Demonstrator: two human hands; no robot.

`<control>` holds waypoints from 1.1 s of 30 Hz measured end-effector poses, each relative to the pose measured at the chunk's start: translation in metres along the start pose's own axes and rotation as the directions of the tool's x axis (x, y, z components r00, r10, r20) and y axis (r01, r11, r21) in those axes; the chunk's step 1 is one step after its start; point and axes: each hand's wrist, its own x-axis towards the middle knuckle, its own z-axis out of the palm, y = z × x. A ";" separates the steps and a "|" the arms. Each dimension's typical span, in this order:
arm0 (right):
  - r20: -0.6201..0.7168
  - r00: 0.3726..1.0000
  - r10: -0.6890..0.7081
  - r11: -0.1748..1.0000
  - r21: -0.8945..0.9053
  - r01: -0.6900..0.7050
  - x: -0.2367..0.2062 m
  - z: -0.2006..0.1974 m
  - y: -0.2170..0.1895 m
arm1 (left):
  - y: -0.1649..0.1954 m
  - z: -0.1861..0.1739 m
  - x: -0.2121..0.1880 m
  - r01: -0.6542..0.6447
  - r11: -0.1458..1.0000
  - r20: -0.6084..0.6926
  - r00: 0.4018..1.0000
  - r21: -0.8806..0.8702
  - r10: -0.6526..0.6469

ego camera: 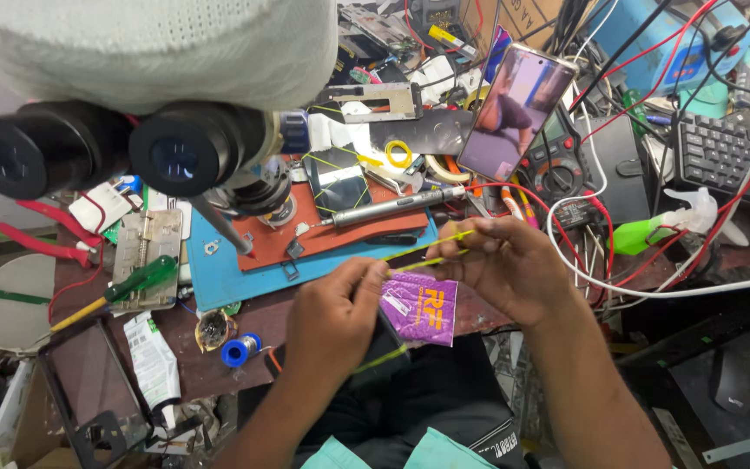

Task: The person applies adhesive to the edges of a disassembled smartphone chassis, then secures the device by wrapping multiple rubber bands around it. The person handles the phone, adhesive tube, and rubber bands on a cluttered workbench.

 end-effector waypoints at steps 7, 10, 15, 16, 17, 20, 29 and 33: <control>0.078 0.997 -0.016 0.998 -0.062 0.021 -0.023 -0.018 0.037 | -0.028 0.025 -0.032 0.168 0.913 0.174 0.979 -0.372 -0.110; -0.074 0.995 0.074 0.853 -0.511 -0.101 -0.045 -0.023 0.040 | -0.043 0.023 -0.041 0.238 0.860 0.128 0.971 -0.451 -0.202; -0.233 0.970 -0.071 0.560 -0.814 -0.154 -0.092 -0.003 0.098 | -0.058 0.027 -0.056 0.149 0.739 -0.101 0.954 -0.657 -0.282; -0.100 0.976 -0.191 0.596 -0.802 0.034 -0.100 0.002 0.111 | -0.060 0.029 -0.057 0.143 0.706 -0.123 0.942 -0.693 -0.312; 0.031 0.950 -0.312 0.607 -0.763 0.225 -0.102 0.005 0.121 | -0.061 0.031 -0.059 0.133 0.674 -0.146 0.929 -0.727 -0.341; 0.126 0.928 -0.350 0.139 -0.973 0.185 -0.111 0.014 0.140 | -0.056 0.037 -0.063 0.060 0.607 -0.225 0.896 -0.793 -0.383; 0.048 0.988 0.145 0.924 -0.363 -0.118 -0.108 -0.013 0.121 | -0.011 -0.008 -0.084 -0.002 0.419 0.113 0.962 -0.908 0.250; 0.149 0.891 0.428 0.902 -0.004 -0.432 -0.115 -0.016 0.141 | -0.019 -0.006 -0.069 0.160 0.373 0.337 0.811 -0.914 0.478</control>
